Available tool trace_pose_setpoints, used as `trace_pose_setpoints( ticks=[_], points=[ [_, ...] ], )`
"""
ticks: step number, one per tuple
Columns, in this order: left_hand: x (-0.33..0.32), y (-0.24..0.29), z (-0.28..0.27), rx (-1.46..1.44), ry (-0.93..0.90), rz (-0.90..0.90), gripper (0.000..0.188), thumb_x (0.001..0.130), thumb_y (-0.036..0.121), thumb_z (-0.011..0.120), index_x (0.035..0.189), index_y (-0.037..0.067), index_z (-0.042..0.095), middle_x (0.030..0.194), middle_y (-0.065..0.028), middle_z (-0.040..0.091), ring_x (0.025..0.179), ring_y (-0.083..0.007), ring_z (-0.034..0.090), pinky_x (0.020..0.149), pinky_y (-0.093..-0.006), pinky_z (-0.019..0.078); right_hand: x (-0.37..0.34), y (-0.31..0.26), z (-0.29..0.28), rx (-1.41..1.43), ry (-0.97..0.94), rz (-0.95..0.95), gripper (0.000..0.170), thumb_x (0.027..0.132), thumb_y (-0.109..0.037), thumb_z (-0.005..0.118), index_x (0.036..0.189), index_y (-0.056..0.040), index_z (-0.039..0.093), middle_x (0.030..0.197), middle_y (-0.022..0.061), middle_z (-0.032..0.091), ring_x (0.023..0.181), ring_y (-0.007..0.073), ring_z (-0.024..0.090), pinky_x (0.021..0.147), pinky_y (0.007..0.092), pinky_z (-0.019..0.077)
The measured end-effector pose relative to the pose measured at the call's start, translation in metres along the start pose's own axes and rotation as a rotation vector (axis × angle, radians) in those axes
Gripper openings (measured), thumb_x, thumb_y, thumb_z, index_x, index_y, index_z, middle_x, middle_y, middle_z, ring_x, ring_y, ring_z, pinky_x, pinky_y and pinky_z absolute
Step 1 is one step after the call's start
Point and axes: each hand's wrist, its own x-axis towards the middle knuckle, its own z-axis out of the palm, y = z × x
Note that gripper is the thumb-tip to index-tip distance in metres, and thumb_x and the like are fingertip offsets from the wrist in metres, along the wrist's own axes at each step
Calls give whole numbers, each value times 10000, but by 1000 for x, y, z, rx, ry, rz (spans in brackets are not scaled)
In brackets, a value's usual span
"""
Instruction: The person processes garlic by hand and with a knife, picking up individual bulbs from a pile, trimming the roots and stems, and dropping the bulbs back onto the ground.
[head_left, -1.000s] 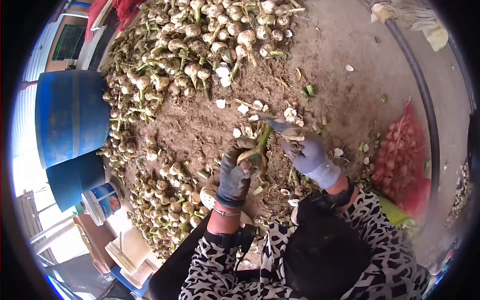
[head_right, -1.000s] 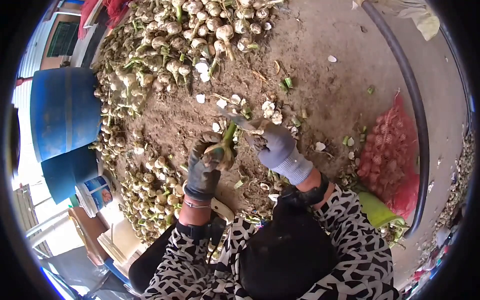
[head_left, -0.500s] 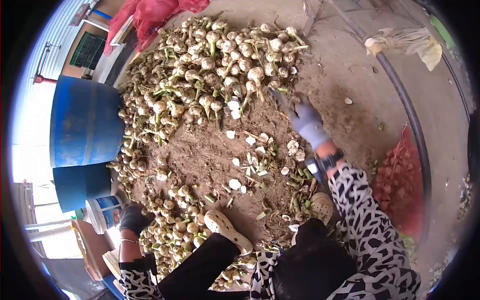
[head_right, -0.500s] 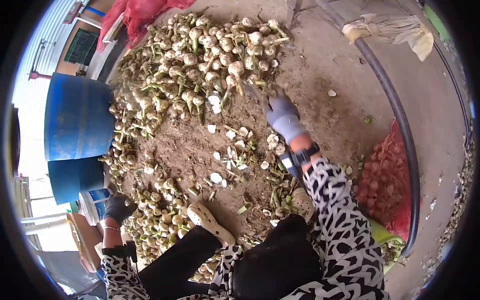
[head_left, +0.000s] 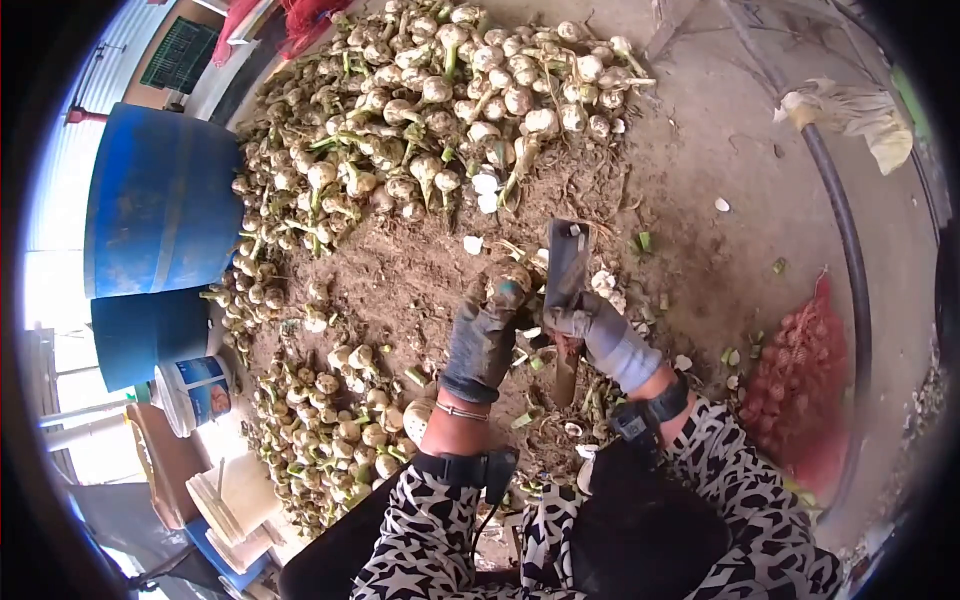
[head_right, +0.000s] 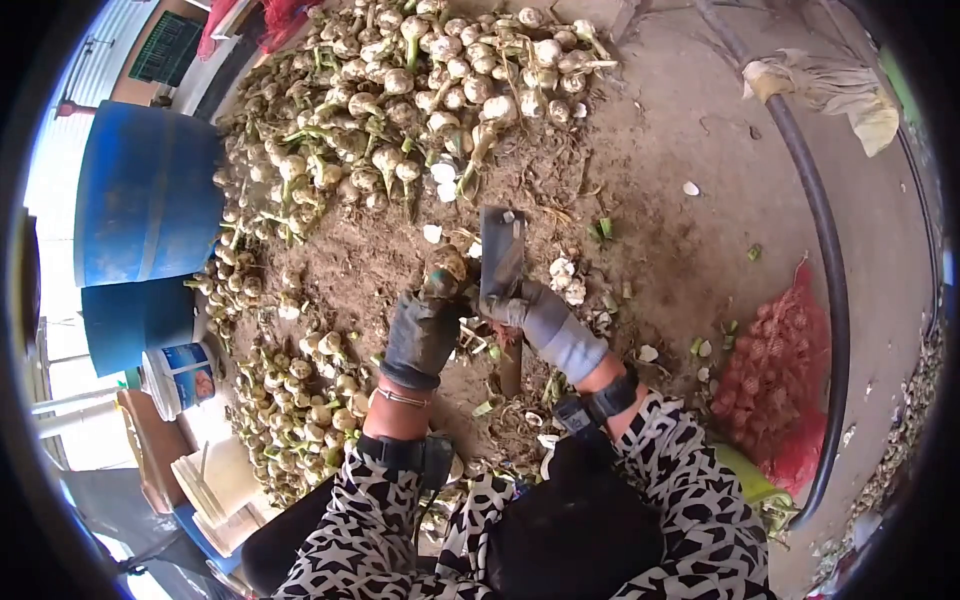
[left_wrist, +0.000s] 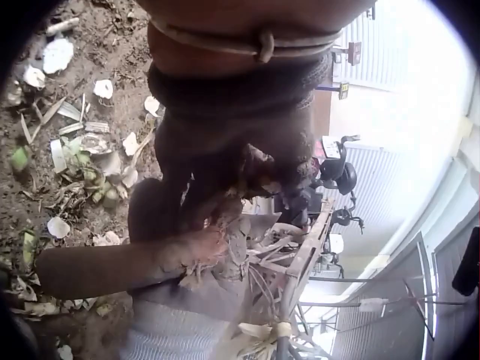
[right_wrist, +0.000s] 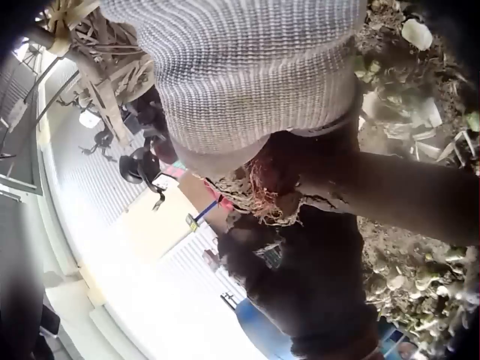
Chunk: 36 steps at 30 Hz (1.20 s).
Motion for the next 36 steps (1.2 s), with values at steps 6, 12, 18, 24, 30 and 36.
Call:
trace_pose_setpoints(
  ticks=[6, 12, 18, 24, 30, 36],
  points=[
    [-6, 22, -12, -852, 275, -215, 627, 770, -59, 715, 1320, 11, 422, 1247, -100, 531, 1028, -206, 619, 911, -336, 541, -28, -58, 1, -1015, -2, -795, 204, 811, -66, 653, 988, -156, 699, 1051, 69, 669, 829, 239, 675, 730, 313, 540],
    [-13, 47, -33, -1059, 206, -332, 638, 736, -42, 756, 1268, 12, 410, 1226, -137, 516, 1013, -255, 644, 835, -350, 587, -34, -70, 11, -1415, 99, -1014, 241, 654, -76, 684, 889, -122, 711, 1003, 74, 688, 702, 250, 663, 569, 324, 543],
    [-17, 70, -34, -990, 146, -452, 652, 725, 118, 828, 1230, -11, 436, 1099, -109, 592, 986, -237, 652, 814, -334, 582, -26, -38, -5, -1319, 89, -1159, 357, 617, -103, 710, 973, -128, 691, 983, 80, 681, 741, 274, 662, 591, 343, 533],
    [-29, 71, -25, -634, 124, -176, 709, 686, 249, 873, 1242, 14, 502, 1056, -86, 637, 998, -174, 620, 880, -317, 516, -7, 3, -44, -939, 198, -314, 120, 911, -133, 590, 974, -49, 648, 728, 105, 648, 654, 223, 657, 576, 343, 515],
    [-18, 57, -29, -487, -49, -151, 749, 729, -22, 765, 1384, 13, 403, 1169, -90, 603, 1038, -165, 605, 899, -301, 527, -40, -14, -4, -319, 44, -413, 163, 914, -91, 635, 1062, -27, 661, 853, 32, 675, 710, 85, 620, 604, 238, 496],
    [-34, 61, -19, -768, 100, -81, 476, 684, -84, 669, 1120, 90, 587, 1060, -52, 589, 1030, -183, 577, 895, -307, 463, -52, -34, -13, -803, 75, -802, 124, 881, -43, 603, 987, -58, 666, 846, 70, 690, 726, 199, 647, 638, 317, 500]
  ],
)
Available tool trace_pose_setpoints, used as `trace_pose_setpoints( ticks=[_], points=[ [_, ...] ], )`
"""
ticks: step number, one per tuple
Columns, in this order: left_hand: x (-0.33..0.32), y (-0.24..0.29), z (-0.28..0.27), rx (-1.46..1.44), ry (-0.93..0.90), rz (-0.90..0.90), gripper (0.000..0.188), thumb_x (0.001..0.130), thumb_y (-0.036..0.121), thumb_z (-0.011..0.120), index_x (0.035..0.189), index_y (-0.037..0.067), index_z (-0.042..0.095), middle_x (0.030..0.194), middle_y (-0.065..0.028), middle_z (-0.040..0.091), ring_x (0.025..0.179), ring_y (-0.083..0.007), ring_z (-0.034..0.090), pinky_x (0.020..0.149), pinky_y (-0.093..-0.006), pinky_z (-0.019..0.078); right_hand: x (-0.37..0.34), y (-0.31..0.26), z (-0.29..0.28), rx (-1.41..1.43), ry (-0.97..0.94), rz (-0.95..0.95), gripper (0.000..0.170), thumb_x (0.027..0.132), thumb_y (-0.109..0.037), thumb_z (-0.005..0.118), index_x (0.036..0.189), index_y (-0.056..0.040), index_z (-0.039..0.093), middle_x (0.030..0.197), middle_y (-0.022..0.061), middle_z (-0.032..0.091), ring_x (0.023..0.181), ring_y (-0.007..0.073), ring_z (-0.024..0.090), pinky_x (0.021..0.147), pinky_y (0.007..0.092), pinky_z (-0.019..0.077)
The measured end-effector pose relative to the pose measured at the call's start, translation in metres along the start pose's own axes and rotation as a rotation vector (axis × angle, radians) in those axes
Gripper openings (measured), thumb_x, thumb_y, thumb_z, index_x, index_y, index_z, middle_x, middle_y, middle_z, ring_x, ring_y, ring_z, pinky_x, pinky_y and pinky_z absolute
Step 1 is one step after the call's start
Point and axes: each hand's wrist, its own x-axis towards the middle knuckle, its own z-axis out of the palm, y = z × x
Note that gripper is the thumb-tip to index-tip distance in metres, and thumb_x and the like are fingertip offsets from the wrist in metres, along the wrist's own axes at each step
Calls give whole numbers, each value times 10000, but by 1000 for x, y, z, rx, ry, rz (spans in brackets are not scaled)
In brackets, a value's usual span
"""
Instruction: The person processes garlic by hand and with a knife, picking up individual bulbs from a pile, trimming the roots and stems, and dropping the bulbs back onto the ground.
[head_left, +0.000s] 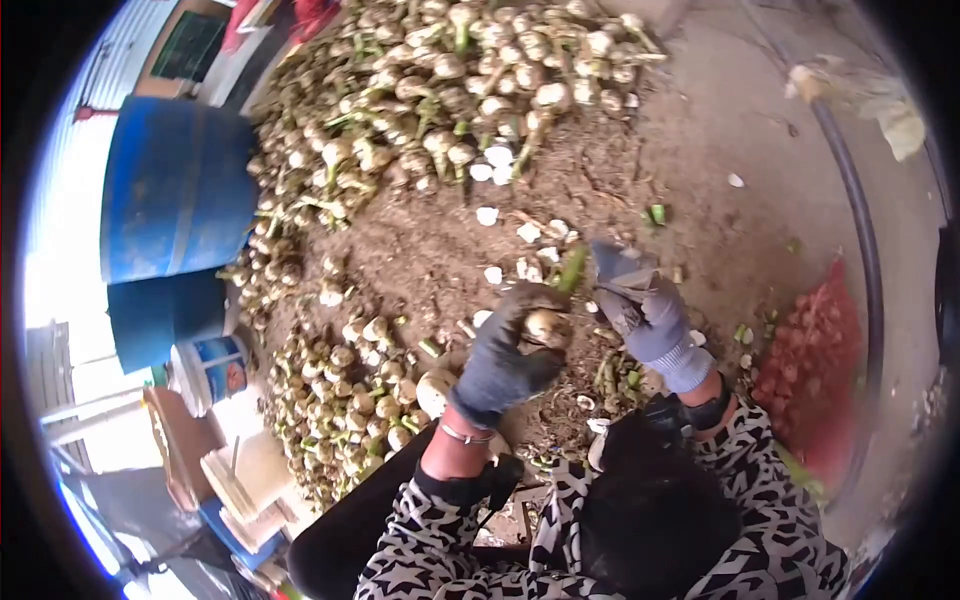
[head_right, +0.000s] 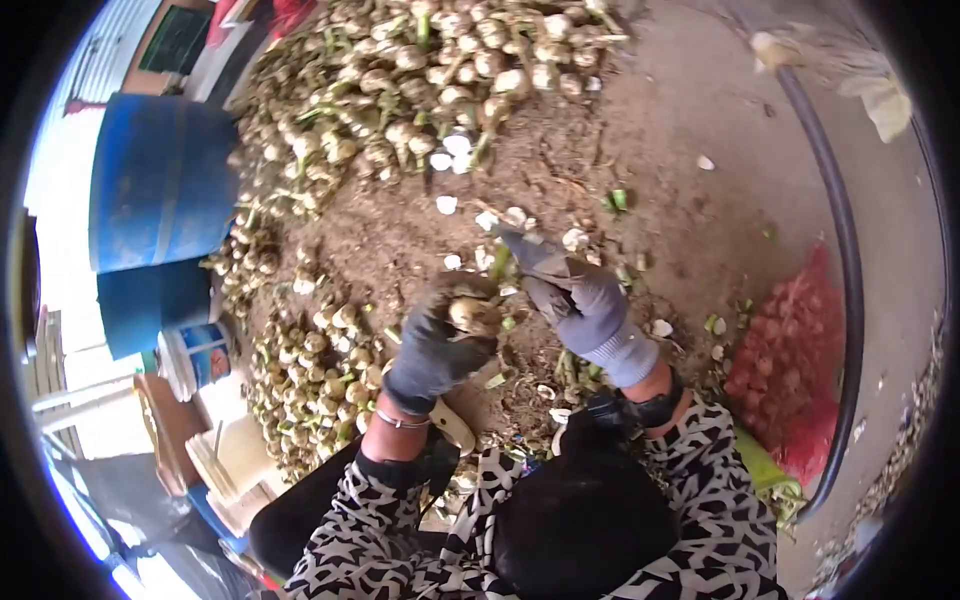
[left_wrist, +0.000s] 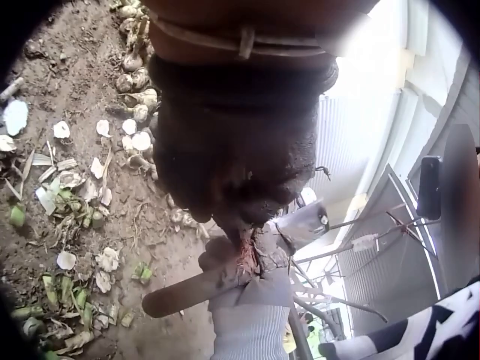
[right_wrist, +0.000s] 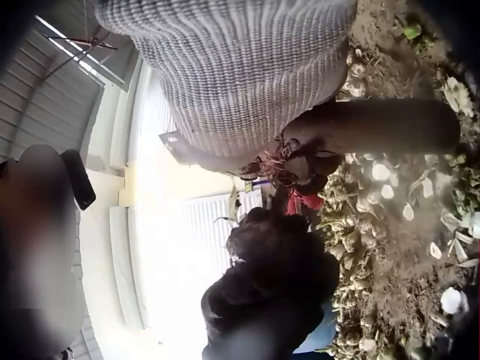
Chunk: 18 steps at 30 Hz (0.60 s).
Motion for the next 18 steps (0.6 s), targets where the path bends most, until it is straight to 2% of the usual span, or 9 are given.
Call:
trace_pose_setpoints(
  ticks=[2, 4, 6, 8, 10, 12, 14, 16, 18],
  points=[
    [-1, 7, -8, 24, -77, 146, 472, 667, -79, 667, 1105, 83, 592, 1055, -62, 601, 1020, -214, 586, 906, -332, 458, -25, 48, 16, -299, -453, 76, 127, 889, -148, 599, 976, -72, 653, 812, 141, 670, 730, 273, 655, 632, 368, 489],
    [-8, 25, -30, 144, -94, 112, 445, 681, -94, 698, 1082, 76, 604, 1010, -67, 612, 969, -206, 592, 876, -331, 461, -41, 70, 20, -481, -664, 385, 218, 891, -254, 611, 1019, -84, 660, 812, 183, 656, 783, 329, 662, 654, 395, 490],
    [-24, 40, -81, 336, -23, -20, 389, 715, -95, 658, 1066, 64, 604, 982, -73, 605, 941, -189, 599, 831, -316, 473, -59, 88, 17, -212, -389, 523, 226, 893, -223, 613, 1061, -80, 662, 835, 185, 664, 808, 327, 671, 673, 390, 496],
    [-50, 55, -151, 903, 30, -440, 370, 744, -23, 650, 1096, 79, 596, 1012, -94, 612, 943, -227, 626, 814, -341, 500, -64, 88, 12, -132, -306, 531, 235, 890, -214, 618, 1072, -70, 658, 835, 190, 664, 787, 329, 663, 674, 390, 495],
    [-95, 85, -222, 1462, -33, -622, 600, 677, 188, 747, 1237, 144, 536, 1172, -166, 593, 1042, -368, 613, 871, -443, 512, -61, 96, 6, -59, -214, 528, 245, 888, -205, 624, 1083, -61, 655, 834, 196, 663, 766, 331, 656, 675, 390, 493],
    [-145, 123, -273, 1755, 123, -704, 678, 681, 241, 754, 1316, 204, 520, 1268, -159, 541, 974, -352, 641, 817, -457, 532, -65, 122, 2, 36, -178, 567, 158, 944, -127, 574, 1046, -23, 635, 775, -18, 574, 654, 54, 508, 535, 246, 418],
    [-164, 185, -292, 1774, 274, -939, 643, 709, 262, 757, 1297, 153, 523, 1220, -152, 581, 932, -305, 658, 786, -422, 538, -66, 136, 1, 98, -159, 526, 171, 939, -115, 579, 1068, -16, 634, 776, -6, 594, 641, 61, 519, 540, 238, 431],
    [-206, 217, -316, 1587, 517, -433, 432, 763, 271, 733, 1131, 73, 620, 997, -143, 672, 783, -254, 669, 705, -362, 532, -50, 82, -5, 83, -121, 556, 255, 934, -129, 585, 1147, 6, 622, 882, 64, 676, 791, 82, 576, 682, 289, 483],
    [-233, 250, -329, 1308, 647, -528, 240, 809, 245, 702, 891, 21, 667, 742, -121, 674, 625, -233, 626, 618, -338, 493, -45, 70, -8, 123, -172, 588, 250, 952, -106, 559, 1163, 14, 615, 941, 3, 656, 834, 62, 547, 716, 260, 478]
  ],
)
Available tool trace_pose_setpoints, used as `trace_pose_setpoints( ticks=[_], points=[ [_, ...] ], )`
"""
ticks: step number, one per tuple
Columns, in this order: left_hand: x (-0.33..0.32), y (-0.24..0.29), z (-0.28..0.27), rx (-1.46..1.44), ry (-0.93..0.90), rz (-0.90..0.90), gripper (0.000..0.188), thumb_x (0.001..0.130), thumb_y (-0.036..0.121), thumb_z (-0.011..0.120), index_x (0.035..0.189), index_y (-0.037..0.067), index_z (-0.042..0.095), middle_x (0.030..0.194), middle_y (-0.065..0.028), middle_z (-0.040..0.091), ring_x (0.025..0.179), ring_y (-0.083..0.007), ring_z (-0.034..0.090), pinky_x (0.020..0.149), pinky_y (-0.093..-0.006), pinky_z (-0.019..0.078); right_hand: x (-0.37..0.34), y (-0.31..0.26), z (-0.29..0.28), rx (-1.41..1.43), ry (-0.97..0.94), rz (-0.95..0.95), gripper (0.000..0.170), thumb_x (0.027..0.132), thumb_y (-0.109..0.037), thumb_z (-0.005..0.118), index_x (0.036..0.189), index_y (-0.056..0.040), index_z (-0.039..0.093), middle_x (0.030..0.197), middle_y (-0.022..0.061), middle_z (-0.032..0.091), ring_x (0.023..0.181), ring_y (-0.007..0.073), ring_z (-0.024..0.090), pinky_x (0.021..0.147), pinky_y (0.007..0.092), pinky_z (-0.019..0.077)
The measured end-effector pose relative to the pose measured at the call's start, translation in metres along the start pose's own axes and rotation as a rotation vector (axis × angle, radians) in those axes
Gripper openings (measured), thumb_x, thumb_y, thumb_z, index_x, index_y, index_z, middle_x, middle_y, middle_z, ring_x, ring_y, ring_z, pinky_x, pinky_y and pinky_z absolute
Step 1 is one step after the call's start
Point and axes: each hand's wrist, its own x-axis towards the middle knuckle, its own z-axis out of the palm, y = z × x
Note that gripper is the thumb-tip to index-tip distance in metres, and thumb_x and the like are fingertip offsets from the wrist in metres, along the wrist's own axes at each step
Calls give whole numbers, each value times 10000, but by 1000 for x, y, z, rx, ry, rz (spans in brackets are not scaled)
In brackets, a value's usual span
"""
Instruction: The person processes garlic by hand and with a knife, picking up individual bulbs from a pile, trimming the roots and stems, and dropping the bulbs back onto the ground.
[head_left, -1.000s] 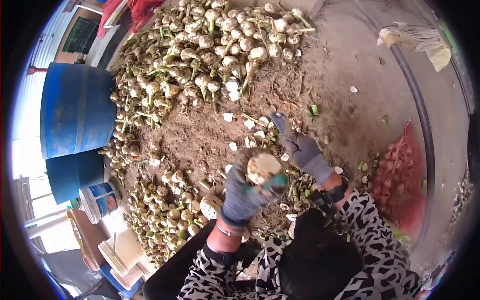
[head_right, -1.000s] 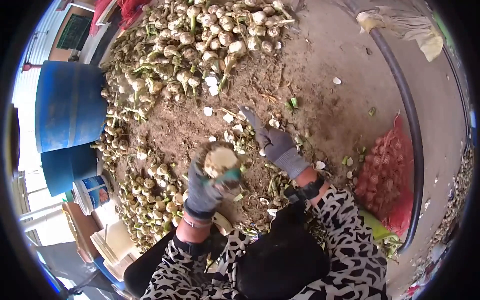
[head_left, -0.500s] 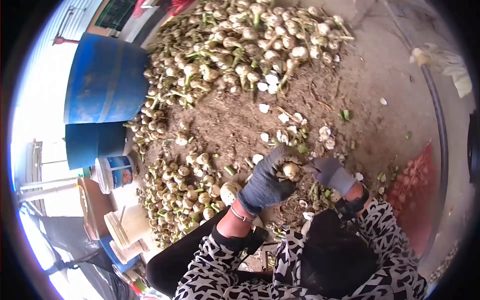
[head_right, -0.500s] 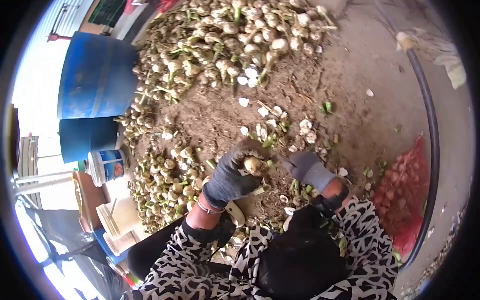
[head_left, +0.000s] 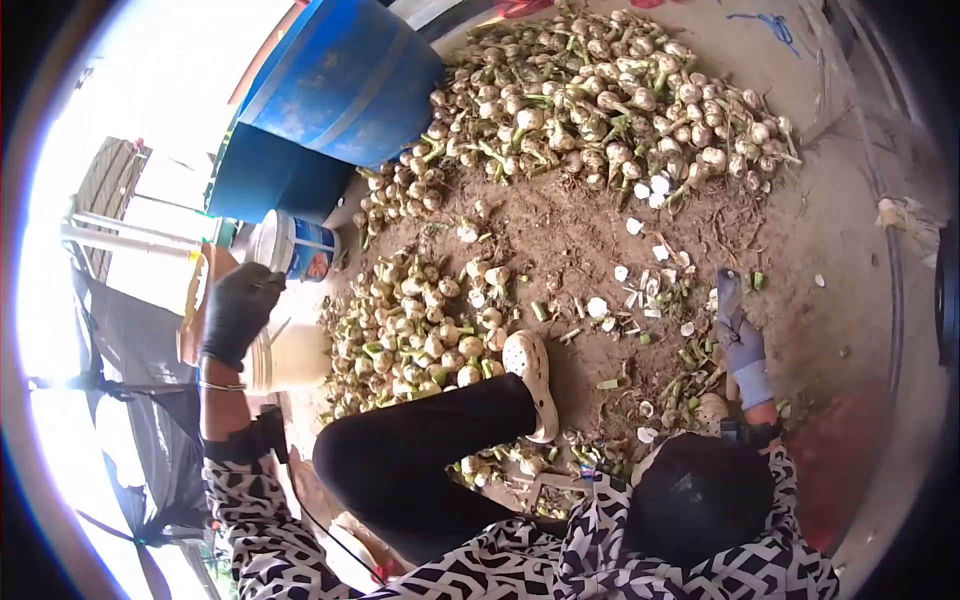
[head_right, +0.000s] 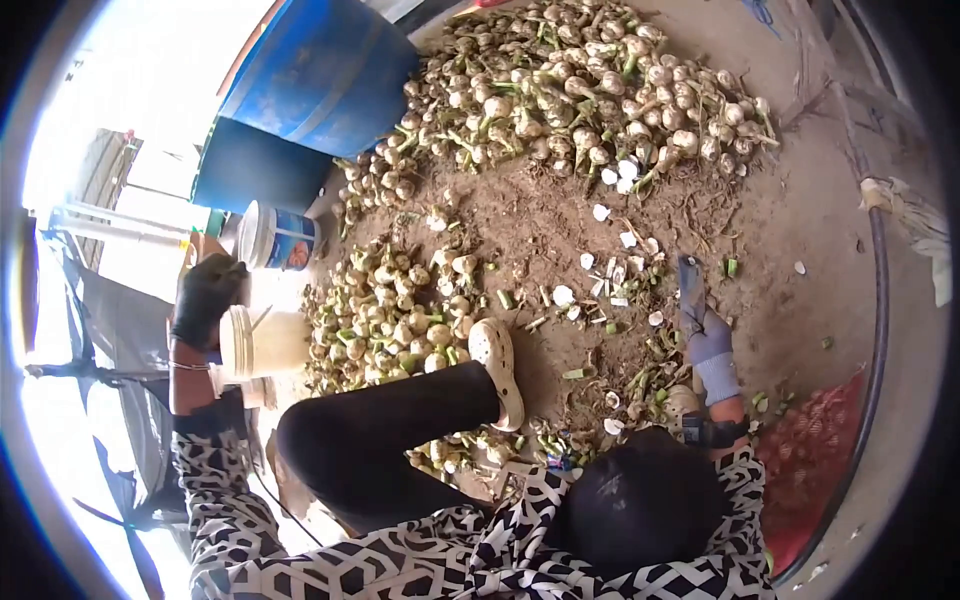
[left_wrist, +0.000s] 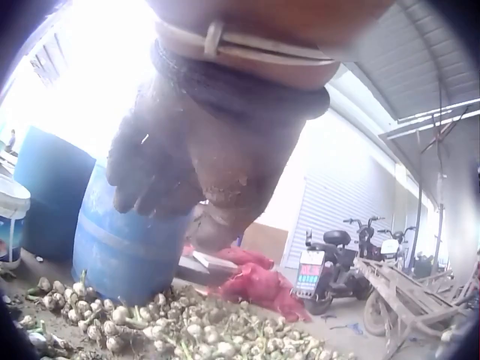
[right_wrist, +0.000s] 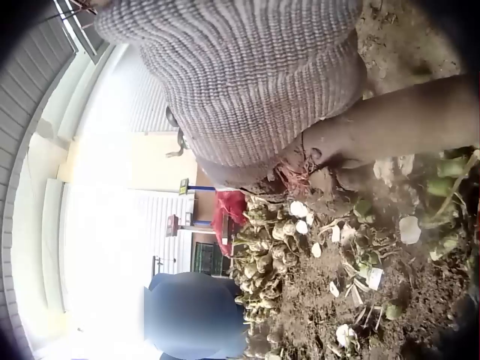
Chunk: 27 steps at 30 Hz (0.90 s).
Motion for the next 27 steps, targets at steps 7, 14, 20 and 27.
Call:
trace_pose_setpoints(
  ticks=[7, 14, 20, 27],
  points=[
    [30, -184, -22, 537, -114, 488, 182, 869, 147, 604, 741, 20, 629, 647, -120, 601, 567, -227, 565, 544, -342, 448, -2, -51, -19, -476, -64, 76, 293, 913, -277, 619, 1104, -60, 668, 772, 50, 681, 625, 142, 616, 569, 326, 499],
    [-34, -127, 224, -116, -999, 117, 127, 799, -9, 554, 887, 29, 636, 919, -75, 676, 790, -201, 656, 673, -290, 518, 112, -40, -31, -459, -237, 130, 219, 902, -174, 595, 1068, -47, 661, 779, 46, 673, 652, 131, 626, 558, 310, 496],
    [-176, -7, 432, -28, -1636, 85, 285, 847, 120, 598, 1125, 64, 628, 1082, -93, 672, 919, -218, 670, 792, -338, 538, 186, -11, 18, -461, -373, 154, 330, 924, -373, 618, 1093, -96, 673, 821, 12, 662, 681, 114, 620, 632, 302, 524],
    [-117, 76, 531, -2, -1344, 63, 304, 855, 126, 585, 1150, 62, 619, 1099, -96, 665, 944, -214, 661, 807, -346, 529, 79, 40, 108, -484, -1213, 297, 391, 927, -346, 596, 1186, -55, 627, 1153, 124, 668, 1089, 232, 620, 964, 345, 451]
  ],
)
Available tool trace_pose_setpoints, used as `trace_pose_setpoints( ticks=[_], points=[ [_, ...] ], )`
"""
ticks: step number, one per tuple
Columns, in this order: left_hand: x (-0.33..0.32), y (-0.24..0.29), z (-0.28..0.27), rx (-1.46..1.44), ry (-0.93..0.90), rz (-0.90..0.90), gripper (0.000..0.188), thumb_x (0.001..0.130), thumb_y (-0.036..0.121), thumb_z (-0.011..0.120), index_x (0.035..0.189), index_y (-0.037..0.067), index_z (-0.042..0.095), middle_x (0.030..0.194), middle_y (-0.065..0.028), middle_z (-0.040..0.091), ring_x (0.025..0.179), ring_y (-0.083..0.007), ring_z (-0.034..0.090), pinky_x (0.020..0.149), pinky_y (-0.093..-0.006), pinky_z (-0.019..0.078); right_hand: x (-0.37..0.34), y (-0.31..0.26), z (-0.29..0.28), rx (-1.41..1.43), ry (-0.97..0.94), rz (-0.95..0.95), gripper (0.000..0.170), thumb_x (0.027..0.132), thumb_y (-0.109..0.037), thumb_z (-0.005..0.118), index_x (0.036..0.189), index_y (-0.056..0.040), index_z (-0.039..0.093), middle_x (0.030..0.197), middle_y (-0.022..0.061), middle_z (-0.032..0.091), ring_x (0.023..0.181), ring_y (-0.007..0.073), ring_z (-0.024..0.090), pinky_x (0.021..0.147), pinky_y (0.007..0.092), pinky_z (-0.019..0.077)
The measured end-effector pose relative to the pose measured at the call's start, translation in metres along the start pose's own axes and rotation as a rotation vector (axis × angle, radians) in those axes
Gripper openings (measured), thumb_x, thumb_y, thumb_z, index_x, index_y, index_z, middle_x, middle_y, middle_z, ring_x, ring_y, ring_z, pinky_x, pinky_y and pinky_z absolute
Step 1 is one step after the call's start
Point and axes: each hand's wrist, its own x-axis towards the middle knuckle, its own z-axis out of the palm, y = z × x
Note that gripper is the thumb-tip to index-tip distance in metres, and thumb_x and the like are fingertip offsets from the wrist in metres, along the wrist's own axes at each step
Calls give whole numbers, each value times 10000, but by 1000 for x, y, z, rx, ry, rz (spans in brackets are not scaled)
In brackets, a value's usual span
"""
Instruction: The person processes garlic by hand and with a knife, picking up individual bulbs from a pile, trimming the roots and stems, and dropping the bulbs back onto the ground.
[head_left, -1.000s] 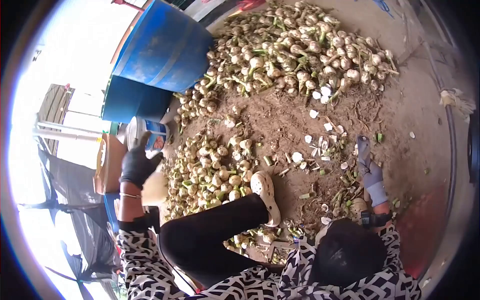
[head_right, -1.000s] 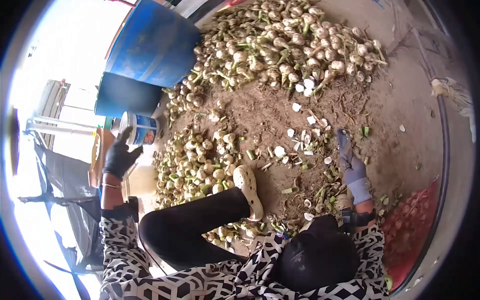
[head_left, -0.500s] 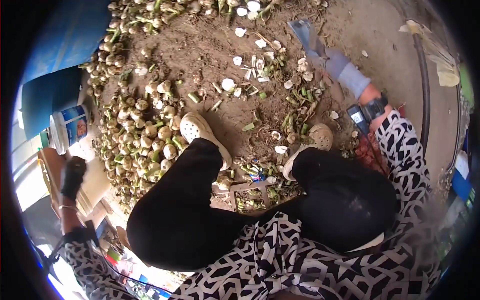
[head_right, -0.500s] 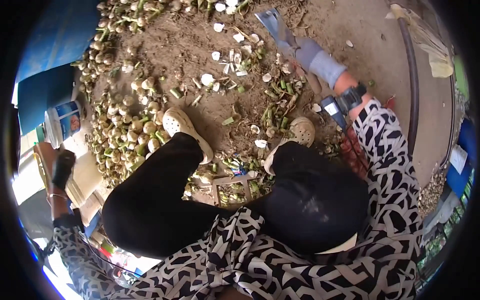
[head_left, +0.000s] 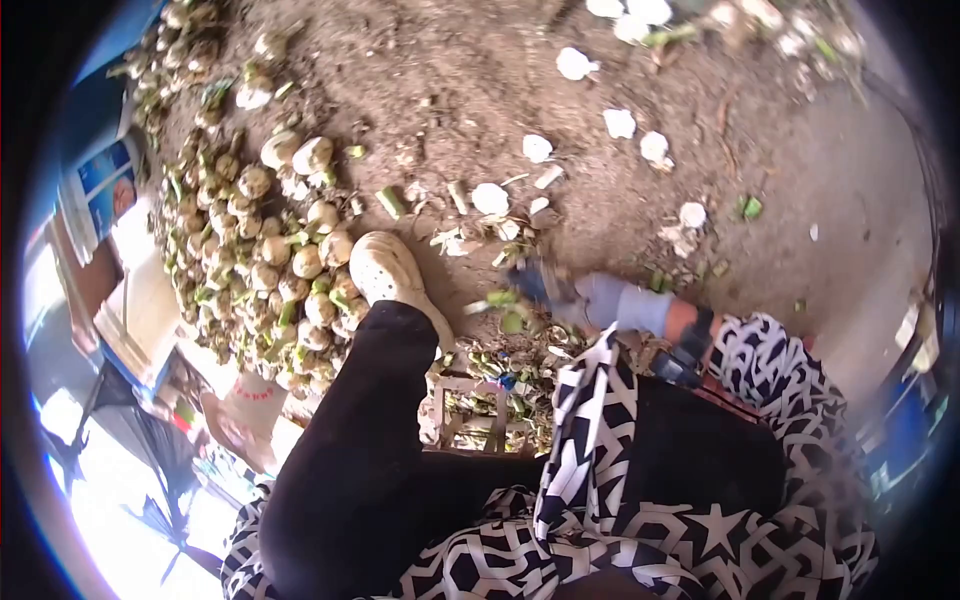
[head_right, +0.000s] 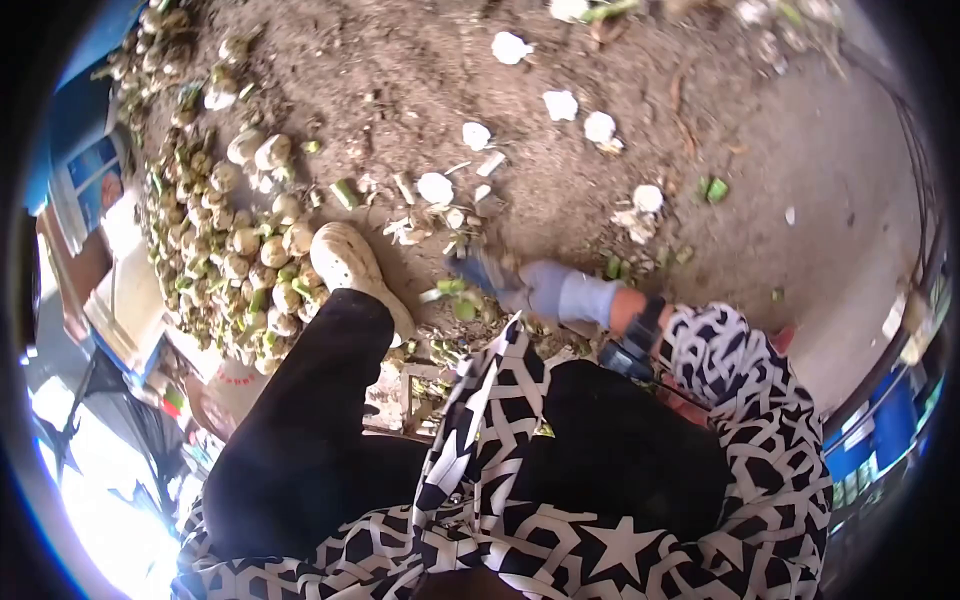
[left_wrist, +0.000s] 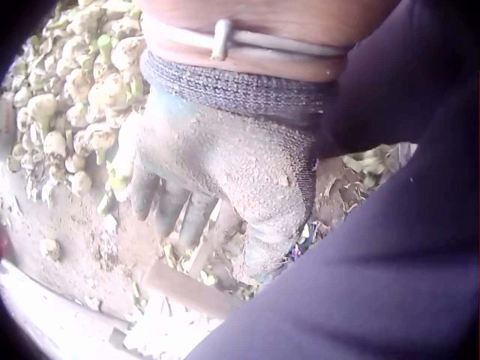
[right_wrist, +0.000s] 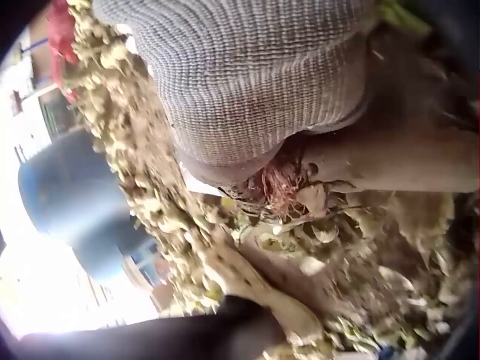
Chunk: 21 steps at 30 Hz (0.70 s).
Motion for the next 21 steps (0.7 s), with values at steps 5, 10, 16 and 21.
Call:
trace_pose_setpoints(
  ticks=[5, 10, 16, 21],
  points=[
    [-2, -4, -4, -68, 22, -67, 317, 861, 131, 575, 1168, 60, 612, 1112, -99, 660, 961, -212, 654, 817, -352, 522, 23, -90, -108, 327, 16, 245, 340, 911, -366, 626, 1036, -52, 668, 767, 25, 660, 709, 90, 639, 612, 251, 511],
    [-11, -2, 2, -129, 24, -132, 331, 867, 136, 566, 1187, 59, 606, 1125, -102, 655, 979, -209, 647, 827, -358, 516, 68, -122, -64, 397, -101, 147, 318, 875, -350, 687, 1022, -69, 659, 694, 21, 645, 527, 107, 584, 496, 259, 487],
    [-27, 6, 3, -142, 4, -175, 347, 875, 142, 554, 1208, 57, 598, 1140, -105, 649, 1000, -206, 638, 839, -364, 508, 33, -51, -121, 303, 100, 135, 210, 912, -216, 630, 1009, -31, 641, 843, 90, 707, 619, 111, 649, 502, 248, 518],
    [-45, 25, -13, -112, 20, -223, 361, 881, 147, 545, 1227, 56, 591, 1152, -107, 644, 1017, -204, 631, 850, -370, 501, 23, 43, -246, 207, 701, -136, 222, 942, -90, 522, 1131, -54, 633, 762, 25, 664, 559, 61, 545, 462, 206, 419]
  ],
)
